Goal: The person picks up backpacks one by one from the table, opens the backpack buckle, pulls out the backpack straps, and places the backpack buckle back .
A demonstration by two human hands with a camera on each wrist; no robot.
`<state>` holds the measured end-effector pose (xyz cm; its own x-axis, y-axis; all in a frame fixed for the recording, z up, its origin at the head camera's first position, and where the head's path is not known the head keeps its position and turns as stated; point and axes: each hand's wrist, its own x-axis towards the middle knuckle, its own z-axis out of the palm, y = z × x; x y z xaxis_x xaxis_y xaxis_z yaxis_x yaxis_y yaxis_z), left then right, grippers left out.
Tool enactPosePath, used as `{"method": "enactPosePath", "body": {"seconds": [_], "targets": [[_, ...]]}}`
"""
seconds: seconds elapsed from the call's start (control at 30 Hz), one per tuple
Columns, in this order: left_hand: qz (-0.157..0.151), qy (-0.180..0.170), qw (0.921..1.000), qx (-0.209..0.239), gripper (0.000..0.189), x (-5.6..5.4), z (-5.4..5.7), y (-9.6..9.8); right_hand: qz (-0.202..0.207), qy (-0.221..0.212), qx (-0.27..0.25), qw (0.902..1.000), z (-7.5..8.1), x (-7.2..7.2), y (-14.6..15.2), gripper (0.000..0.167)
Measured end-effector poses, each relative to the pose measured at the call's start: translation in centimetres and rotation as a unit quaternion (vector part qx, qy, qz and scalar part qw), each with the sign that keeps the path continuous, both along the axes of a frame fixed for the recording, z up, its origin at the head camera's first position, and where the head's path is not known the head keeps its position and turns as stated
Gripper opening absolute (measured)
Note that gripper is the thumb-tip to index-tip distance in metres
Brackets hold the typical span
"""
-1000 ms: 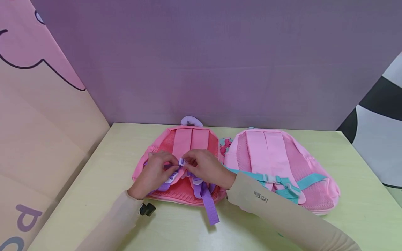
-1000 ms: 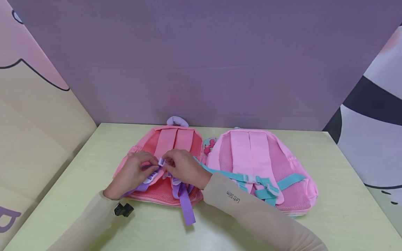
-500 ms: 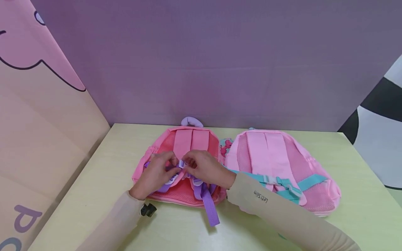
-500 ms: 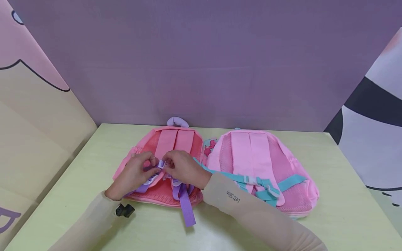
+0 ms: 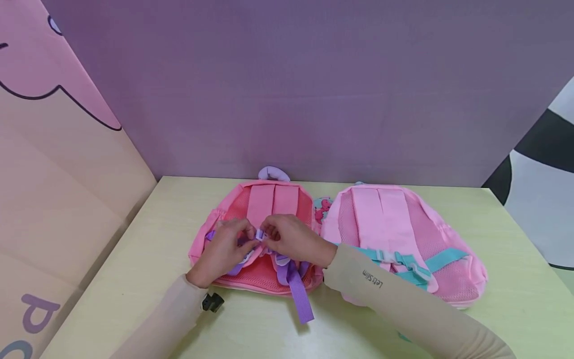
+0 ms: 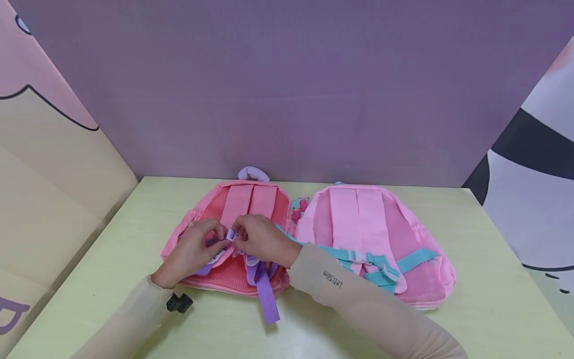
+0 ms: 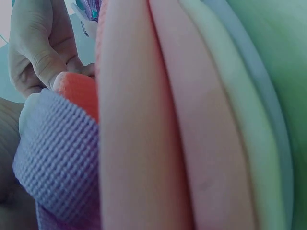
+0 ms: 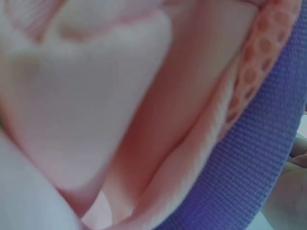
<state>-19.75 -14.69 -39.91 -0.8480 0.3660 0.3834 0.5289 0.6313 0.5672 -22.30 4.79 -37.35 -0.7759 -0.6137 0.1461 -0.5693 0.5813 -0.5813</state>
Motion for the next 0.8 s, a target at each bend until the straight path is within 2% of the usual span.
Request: {"method": "enactPosePath", "body": {"seconds": [0.17, 0.4, 0.57, 0.8], "targets": [[0.001, -0.005, 1.0, 0.0, 0.029, -0.03, 0.08, 0.17, 0.003, 0.004, -0.01, 0.9999, 0.01, 0.04, 0.11, 0.019], [0.017, -0.003, 0.9998, -0.009, 0.038, -0.06, 0.13, 0.1, -0.017, 0.015, -0.018, 0.9996, 0.04, 0.23, -0.07, 0.016], [0.013, 0.006, 0.9998, -0.016, 0.036, -0.06, 0.33, -0.01, -0.024, 0.028, -0.017, 0.9992, 0.1, 0.32, -0.18, 0.013], [0.012, 0.01, 0.9997, -0.018, 0.034, -0.04, 0.6, -0.06, -0.023, 0.026, -0.016, 0.9993, 0.08, 0.21, -0.32, 0.022]]}}
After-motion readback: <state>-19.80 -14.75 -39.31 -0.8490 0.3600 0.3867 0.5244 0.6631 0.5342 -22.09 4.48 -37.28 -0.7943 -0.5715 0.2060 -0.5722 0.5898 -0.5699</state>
